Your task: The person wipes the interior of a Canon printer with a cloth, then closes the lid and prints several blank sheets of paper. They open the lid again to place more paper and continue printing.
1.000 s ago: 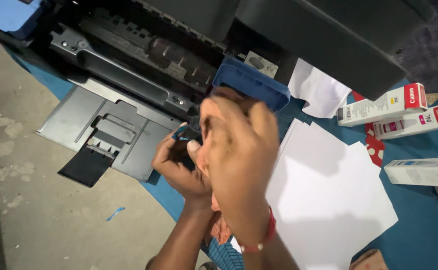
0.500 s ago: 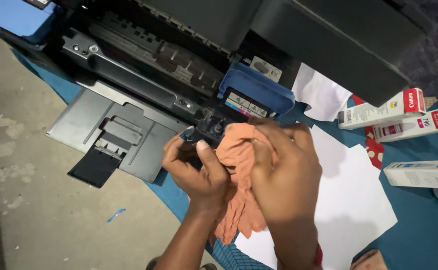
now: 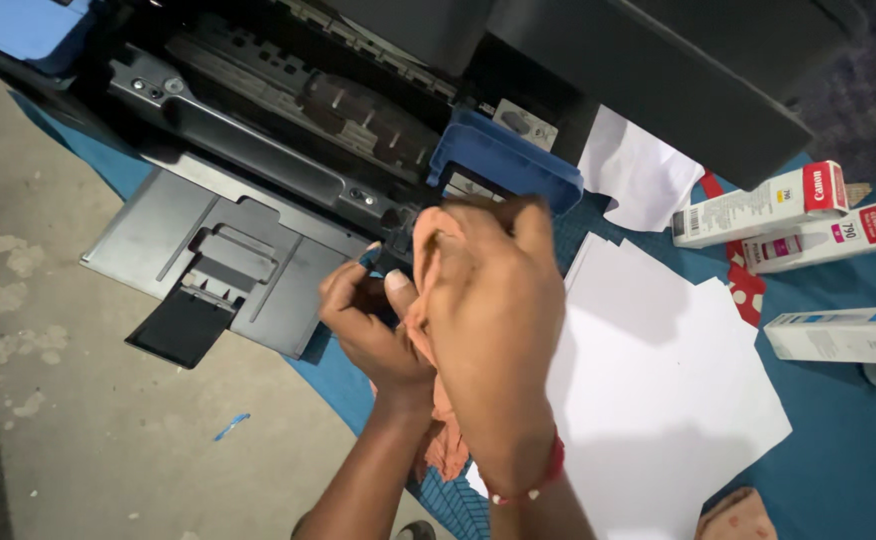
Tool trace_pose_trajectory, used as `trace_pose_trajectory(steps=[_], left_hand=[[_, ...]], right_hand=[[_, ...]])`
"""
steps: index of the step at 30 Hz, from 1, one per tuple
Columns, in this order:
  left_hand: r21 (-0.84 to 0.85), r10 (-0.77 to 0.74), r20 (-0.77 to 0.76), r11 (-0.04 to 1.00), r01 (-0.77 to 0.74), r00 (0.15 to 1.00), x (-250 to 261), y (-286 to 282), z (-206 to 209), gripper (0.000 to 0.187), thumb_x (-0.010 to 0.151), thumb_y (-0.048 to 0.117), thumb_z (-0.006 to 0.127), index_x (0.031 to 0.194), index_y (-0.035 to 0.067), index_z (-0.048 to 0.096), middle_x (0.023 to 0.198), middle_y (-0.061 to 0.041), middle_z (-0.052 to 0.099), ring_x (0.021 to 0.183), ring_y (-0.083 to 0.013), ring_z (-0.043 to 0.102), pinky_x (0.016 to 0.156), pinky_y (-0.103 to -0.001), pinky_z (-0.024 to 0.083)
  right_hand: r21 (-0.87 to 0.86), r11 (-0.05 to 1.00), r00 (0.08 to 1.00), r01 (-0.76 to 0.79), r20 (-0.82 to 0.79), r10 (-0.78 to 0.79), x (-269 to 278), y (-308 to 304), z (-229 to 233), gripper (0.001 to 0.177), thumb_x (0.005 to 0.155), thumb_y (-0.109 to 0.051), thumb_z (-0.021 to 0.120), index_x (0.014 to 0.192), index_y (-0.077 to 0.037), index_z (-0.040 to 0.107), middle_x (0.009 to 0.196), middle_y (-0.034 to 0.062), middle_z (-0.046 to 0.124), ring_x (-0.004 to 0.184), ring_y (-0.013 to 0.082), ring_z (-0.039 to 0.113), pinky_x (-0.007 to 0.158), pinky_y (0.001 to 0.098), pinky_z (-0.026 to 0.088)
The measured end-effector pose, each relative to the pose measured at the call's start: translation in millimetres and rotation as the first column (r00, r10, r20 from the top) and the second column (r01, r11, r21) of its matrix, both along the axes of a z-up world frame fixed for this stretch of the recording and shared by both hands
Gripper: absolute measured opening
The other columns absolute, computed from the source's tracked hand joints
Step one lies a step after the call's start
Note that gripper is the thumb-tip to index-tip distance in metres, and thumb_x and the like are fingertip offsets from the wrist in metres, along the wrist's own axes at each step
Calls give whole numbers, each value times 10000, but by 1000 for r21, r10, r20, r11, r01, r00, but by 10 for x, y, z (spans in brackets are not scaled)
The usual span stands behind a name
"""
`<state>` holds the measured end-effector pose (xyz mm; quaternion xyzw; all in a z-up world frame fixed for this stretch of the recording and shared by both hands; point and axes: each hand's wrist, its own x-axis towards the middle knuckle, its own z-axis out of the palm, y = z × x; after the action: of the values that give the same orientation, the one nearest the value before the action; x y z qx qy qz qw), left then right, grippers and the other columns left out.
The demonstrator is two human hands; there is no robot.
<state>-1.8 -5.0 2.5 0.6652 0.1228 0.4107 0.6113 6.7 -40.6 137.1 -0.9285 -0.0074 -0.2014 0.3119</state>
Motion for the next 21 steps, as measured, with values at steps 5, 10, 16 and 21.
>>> trace_pose_trajectory(steps=[5,10,16,21], left_hand=[[-47,27,-179,998,-36,983,-31,-40,-14,424,1098,310,574,1342,24,376,1218,-113,519,1024,-183,562,881,-342,496],[7,57,-227,998,-57,972,-48,-43,19,443,1109,324,583,1327,11,358,1253,-129,453,1136,-204,524,968,-357,473],[-105,20,-248,993,-48,969,-45,-70,60,393,1133,330,505,1319,13,364,1225,-106,462,1066,-161,549,905,-326,516],[4,21,-98,1000,-21,995,-34,-66,71,384,1104,267,562,1301,-11,384,1232,-126,450,1011,-180,549,834,-341,531]], right_hand=[[-168,964,967,-207,116,228,-9,120,-7,351,728,-183,739,1067,-89,748,1063,103,593,982,287,634,846,443,478],[-280,932,962,-229,80,260,-163,76,-96,326,860,-227,776,1165,-112,760,1008,83,538,953,254,556,811,440,376],[-244,950,961,-196,148,236,-425,-139,-278,443,827,-113,746,1269,-146,749,1036,59,535,1020,231,563,849,411,375],[-214,970,962,-113,220,161,-576,-398,-478,424,806,-40,752,1221,-128,742,1067,69,548,983,225,551,868,390,407]])
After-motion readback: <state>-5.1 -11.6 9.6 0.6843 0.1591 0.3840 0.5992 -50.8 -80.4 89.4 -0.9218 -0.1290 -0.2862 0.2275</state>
